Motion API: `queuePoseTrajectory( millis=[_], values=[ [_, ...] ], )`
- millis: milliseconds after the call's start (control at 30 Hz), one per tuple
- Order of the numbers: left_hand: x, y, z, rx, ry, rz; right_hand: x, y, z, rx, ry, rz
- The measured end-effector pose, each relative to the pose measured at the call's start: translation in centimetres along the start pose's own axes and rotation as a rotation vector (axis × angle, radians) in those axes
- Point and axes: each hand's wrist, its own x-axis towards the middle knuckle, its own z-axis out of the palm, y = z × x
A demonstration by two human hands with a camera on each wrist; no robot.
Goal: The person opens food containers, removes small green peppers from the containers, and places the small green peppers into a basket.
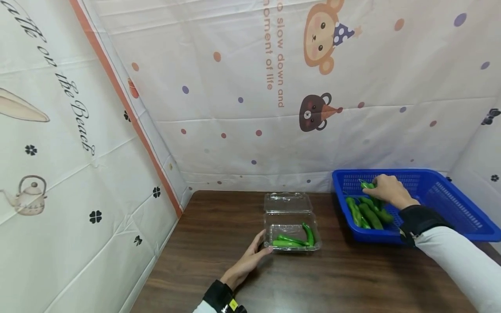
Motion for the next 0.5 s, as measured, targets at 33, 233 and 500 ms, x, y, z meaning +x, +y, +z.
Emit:
queuePoseTrajectory(
  millis=[33, 233, 500],
  values=[
    [0.02, 0.02, 0.03, -0.001, -0.001, 0.002, -0.08, 0.1, 0.08, 0.004, -0.011, 0.006],
    [0.17, 0.19, 0.19, -0.004, 0.002, 0.009, -0.21, 0.37, 0.62, 0.012, -0.061, 0.028],
    [0.11, 0.37, 0.17, -0.007, -0.006, 0.008, 0.23, 0.88, 0.98, 0.002, -0.18, 0.07]
  ],
)
